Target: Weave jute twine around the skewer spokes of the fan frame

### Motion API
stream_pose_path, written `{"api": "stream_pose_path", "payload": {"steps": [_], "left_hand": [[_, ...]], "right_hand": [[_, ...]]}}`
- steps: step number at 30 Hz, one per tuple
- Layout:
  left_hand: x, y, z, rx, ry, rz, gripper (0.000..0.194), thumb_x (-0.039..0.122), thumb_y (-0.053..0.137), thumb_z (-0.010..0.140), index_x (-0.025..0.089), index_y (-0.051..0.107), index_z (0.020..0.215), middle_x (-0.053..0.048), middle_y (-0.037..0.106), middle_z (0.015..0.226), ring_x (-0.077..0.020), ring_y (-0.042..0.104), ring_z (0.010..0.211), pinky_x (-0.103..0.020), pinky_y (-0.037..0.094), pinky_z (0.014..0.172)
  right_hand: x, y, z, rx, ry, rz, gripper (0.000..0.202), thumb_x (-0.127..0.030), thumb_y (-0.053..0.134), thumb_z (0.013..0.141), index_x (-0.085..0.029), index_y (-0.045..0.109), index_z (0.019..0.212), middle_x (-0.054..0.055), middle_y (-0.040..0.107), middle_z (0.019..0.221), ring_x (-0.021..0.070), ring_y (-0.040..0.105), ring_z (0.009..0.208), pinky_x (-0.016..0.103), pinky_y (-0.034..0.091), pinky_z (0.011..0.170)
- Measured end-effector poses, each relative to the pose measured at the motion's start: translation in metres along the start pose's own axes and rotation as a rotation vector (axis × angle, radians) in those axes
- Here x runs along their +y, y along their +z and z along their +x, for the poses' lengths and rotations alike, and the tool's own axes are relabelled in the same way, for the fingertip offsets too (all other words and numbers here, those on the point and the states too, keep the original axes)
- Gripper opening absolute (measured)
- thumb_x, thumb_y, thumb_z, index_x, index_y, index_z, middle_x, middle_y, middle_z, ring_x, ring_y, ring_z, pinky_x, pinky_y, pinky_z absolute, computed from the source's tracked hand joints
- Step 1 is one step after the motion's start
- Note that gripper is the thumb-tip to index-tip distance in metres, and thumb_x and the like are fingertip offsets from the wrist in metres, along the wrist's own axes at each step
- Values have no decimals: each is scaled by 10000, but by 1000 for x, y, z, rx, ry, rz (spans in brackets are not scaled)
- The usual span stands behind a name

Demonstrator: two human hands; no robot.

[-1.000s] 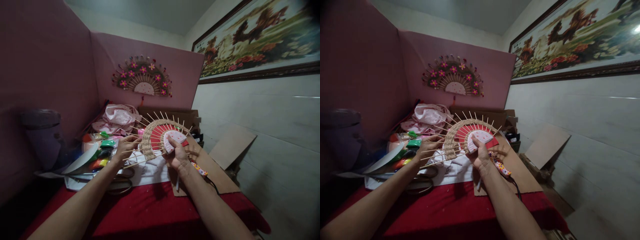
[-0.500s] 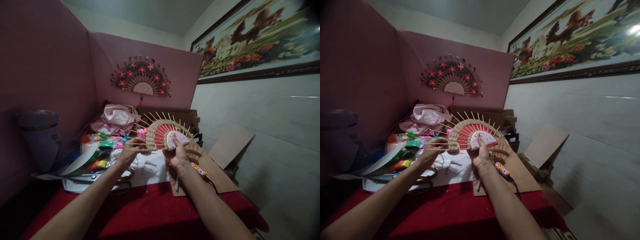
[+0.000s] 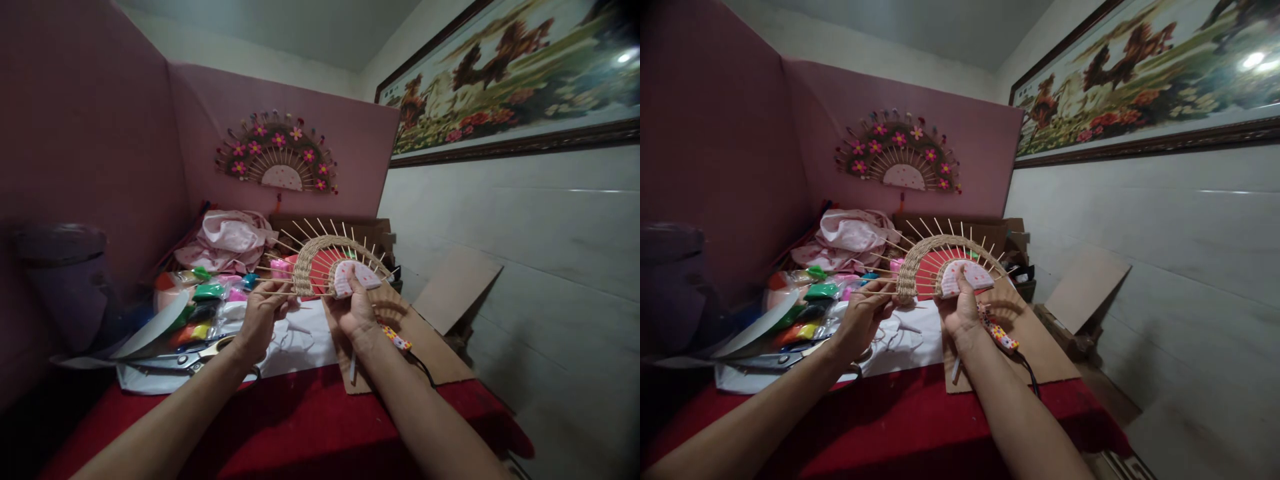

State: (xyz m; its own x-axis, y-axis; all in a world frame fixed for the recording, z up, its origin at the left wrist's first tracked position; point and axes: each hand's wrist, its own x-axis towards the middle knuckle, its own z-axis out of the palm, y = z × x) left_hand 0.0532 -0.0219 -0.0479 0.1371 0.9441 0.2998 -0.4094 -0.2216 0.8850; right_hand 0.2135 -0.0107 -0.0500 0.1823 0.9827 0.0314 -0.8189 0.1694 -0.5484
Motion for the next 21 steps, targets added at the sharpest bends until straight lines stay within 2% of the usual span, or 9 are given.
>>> {"api": "stream_pose_path", "payload": {"steps": [8,17,21], "left_hand": [[-2,-5,4,-63,-6,15,207,230,690,633,155,645,820,0,593,618,-44,448,470,-168,261,412],[-4,-5,5,-48,-14,16,214,238,692,640,144,631,823,7,588,571,-33,410,430,-166,220,402],[-5,-4,4,-33,6,1,282,239,705,627,162,641,890,22,587,560,-36,413,432,-169,225,406]], "right_hand": [[0,1,1,12,7,82,225,-334,697,682,-200,575,815,-41,655,631,107,596,518,220,483,447],[0,0,1,25,-14,88,258,-348,706,668,-194,570,824,-33,658,645,109,600,529,220,487,460],[0,3,-1,11,-37,82,285,-344,717,648,-204,570,847,-37,658,651,109,602,537,215,481,457]]}}
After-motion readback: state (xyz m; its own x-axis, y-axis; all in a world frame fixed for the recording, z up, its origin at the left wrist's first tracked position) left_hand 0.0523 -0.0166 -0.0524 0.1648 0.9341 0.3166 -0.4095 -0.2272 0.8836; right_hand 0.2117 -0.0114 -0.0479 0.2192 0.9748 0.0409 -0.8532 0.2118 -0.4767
